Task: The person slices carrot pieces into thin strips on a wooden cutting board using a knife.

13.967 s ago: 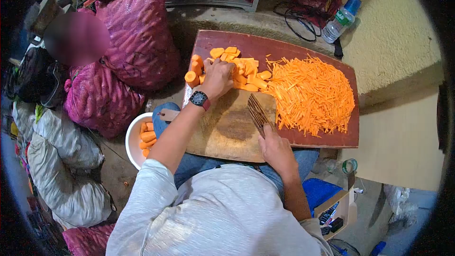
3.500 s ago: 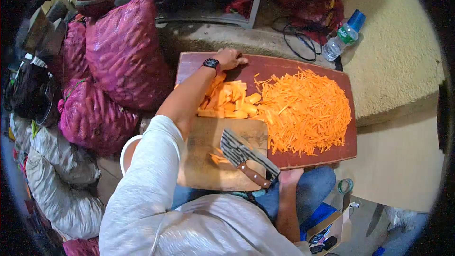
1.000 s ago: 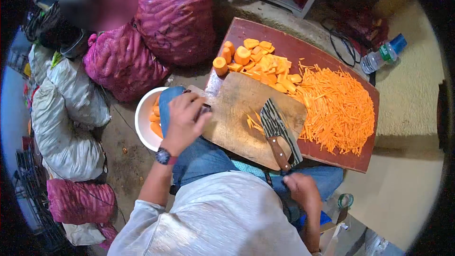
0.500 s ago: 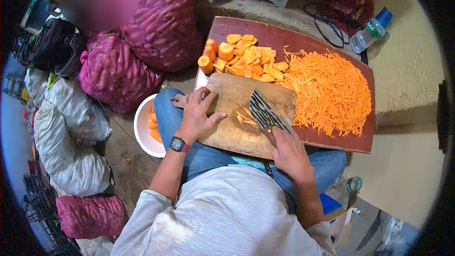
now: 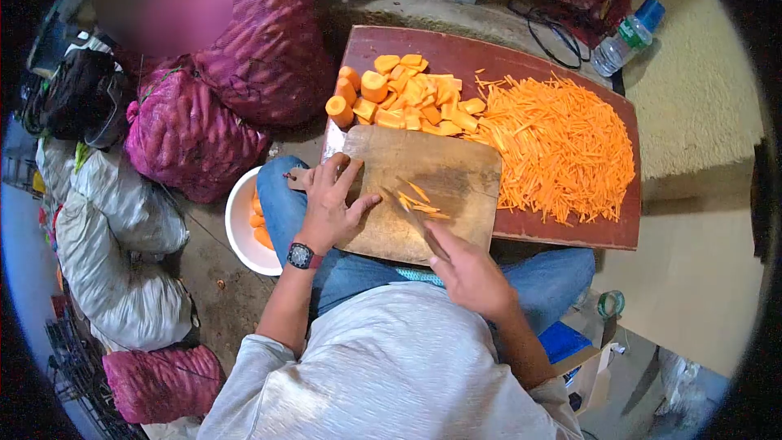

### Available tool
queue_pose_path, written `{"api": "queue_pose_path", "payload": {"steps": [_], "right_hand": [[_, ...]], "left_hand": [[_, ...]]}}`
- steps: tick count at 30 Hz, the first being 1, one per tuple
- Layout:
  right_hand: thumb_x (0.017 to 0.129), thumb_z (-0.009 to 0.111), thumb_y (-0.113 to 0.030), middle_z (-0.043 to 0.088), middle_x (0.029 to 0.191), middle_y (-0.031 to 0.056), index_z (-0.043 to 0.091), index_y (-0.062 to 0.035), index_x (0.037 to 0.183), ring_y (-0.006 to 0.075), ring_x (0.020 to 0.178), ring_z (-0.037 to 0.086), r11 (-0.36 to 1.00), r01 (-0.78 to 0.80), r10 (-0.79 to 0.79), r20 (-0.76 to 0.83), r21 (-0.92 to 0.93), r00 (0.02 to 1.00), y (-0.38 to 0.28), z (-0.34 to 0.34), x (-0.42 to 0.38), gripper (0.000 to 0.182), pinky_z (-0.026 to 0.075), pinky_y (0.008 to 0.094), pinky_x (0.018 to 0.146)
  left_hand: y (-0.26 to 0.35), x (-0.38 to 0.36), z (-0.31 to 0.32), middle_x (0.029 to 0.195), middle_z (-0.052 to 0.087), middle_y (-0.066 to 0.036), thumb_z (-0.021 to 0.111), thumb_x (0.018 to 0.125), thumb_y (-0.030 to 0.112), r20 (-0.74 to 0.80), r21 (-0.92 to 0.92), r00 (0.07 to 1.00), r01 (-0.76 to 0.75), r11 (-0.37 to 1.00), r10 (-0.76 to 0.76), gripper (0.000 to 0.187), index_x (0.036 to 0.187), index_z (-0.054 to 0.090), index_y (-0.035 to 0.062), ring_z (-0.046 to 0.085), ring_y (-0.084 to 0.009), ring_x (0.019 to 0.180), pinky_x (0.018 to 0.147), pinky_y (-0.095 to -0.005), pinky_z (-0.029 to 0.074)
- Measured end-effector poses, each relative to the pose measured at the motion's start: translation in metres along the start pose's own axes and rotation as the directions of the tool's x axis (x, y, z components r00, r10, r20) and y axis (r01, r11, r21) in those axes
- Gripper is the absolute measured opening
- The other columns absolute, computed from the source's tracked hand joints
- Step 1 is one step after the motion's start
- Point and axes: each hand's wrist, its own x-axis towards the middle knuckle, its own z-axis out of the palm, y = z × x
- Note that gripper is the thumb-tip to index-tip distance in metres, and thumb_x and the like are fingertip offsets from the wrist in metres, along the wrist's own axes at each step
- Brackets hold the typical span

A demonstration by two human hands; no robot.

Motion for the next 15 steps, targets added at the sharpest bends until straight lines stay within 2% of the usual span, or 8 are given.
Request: {"api": "queue_pose_path", "payload": {"steps": [2, 3, 5, 6, 8, 12, 15], "right_hand": [[0.104, 0.064, -0.012, 0.067, 0.132, 0.0362, 0.043, -0.0004, 0.161, 0.0527, 0.123, 0.067, 0.991, -0.126, 0.123, 0.061, 0.037, 0.99, 0.0, 0.003, 0.0, 0.061, 0.054, 0.0551, 0.105], [0.104, 0.064, -0.012, 0.067, 0.132, 0.0362, 0.043, -0.0004, 0.161, 0.0527, 0.123, 0.067, 0.991, -0.131, 0.128, 0.057, 0.039, 0.99, 0.007, 0.002, -0.001, 0.061, 0.054, 0.0551, 0.105], [0.104, 0.064, -0.013, 0.07, 0.125, 0.0354, 0.051, 0.0014, 0.155, 0.0513, 0.12, 0.068, 0.996, -0.066, 0.058, -0.111, -0.066, 0.992, 0.032, -0.012, -0.005, 0.054, 0.054, 0.0557, 0.102], [0.104, 0.064, -0.013, 0.07, 0.125, 0.0354, 0.051, 0.0014, 0.155, 0.0513, 0.12, 0.068, 0.995, -0.071, 0.063, -0.119, -0.068, 0.991, 0.038, -0.024, -0.004, 0.054, 0.054, 0.0557, 0.102], [0.105, 0.063, -0.013, 0.072, 0.121, 0.034, 0.057, 0.0021, 0.148, 0.05, 0.117, 0.07, 0.973, -0.171, 0.114, -0.319, -0.157, 0.941, 0.048, -0.049, 0.003, 0.046, 0.056, 0.0546, 0.098], [0.106, 0.062, -0.013, 0.073, 0.119, 0.033, 0.057, 0.0029, 0.147, 0.05, 0.114, 0.071, 0.943, -0.268, 0.149, -0.469, -0.197, 0.87, 0.047, -0.083, 0.005, 0.044, 0.057, 0.0524, 0.094], [0.107, 0.062, -0.014, 0.073, 0.118, 0.0335, 0.057, 0.0036, 0.146, 0.0504, 0.112, 0.071, 0.975, -0.186, 0.099, -0.521, -0.117, 0.848, 0.018, -0.08, -0.002, 0.044, 0.057, 0.0527, 0.095]], "left_hand": [[0.0, 0.0, -0.001, 0.142, 0.059, -0.017, 0.087, 0.084, 0.046, -0.002, 0.024, 1.0, -0.008, 1.0, 0.008, 0.073, 0.144, 0.068, 0.009, 0.055, -0.0364, 0.133, 0.113, -0.0509, 0.034], [-0.001, -0.001, 0.0, 0.142, 0.059, -0.017, 0.087, 0.084, 0.046, 0.003, 0.021, 1.0, -0.012, 1.0, 0.012, 0.073, 0.144, 0.068, 0.009, 0.055, -0.0364, 0.133, 0.113, -0.0509, 0.034], [-0.003, -0.002, 0.001, 0.143, 0.059, -0.018, 0.087, 0.084, 0.045, 0.0, 0.017, 1.0, -0.017, 1.0, 0.017, 0.074, 0.146, 0.066, 0.0081, 0.055, -0.0371, 0.133, 0.114, -0.051, 0.034], [-0.002, -0.002, 0.002, 0.143, 0.059, -0.018, 0.087, 0.084, 0.045, 0.001, 0.012, 1.0, -0.025, 1.0, 0.025, 0.074, 0.146, 0.066, 0.0081, 0.055, -0.0371, 0.133, 0.114, -0.051, 0.034], [-0.002, -0.003, 0.002, 0.144, 0.059, -0.018, 0.087, 0.084, 0.043, -0.006, 0.01, 1.0, -0.011, 1.0, 0.011, 0.074, 0.145, 0.066, 0.0064, 0.055, -0.0375, 0.133, 0.114, -0.051, 0.034], [-0.001, -0.001, 0.003, 0.141, 0.059, -0.019, 0.086, 0.086, 0.043, -0.012, 0.014, 0.998, -0.056, 0.998, 0.056, 0.072, 0.143, 0.065, 0.0043, 0.055, -0.0371, 0.131, 0.112, -0.0515, 0.035], [-0.004, -0.002, 0.005, 0.143, 0.059, -0.019, 0.087, 0.085, 0.04, 0.0, 0.024, 1.0, -0.017, 1.0, 0.017, 0.072, 0.144, 0.065, 0.0039, 0.056, -0.0365, 0.134, 0.112, -0.0518, 0.035]]}}
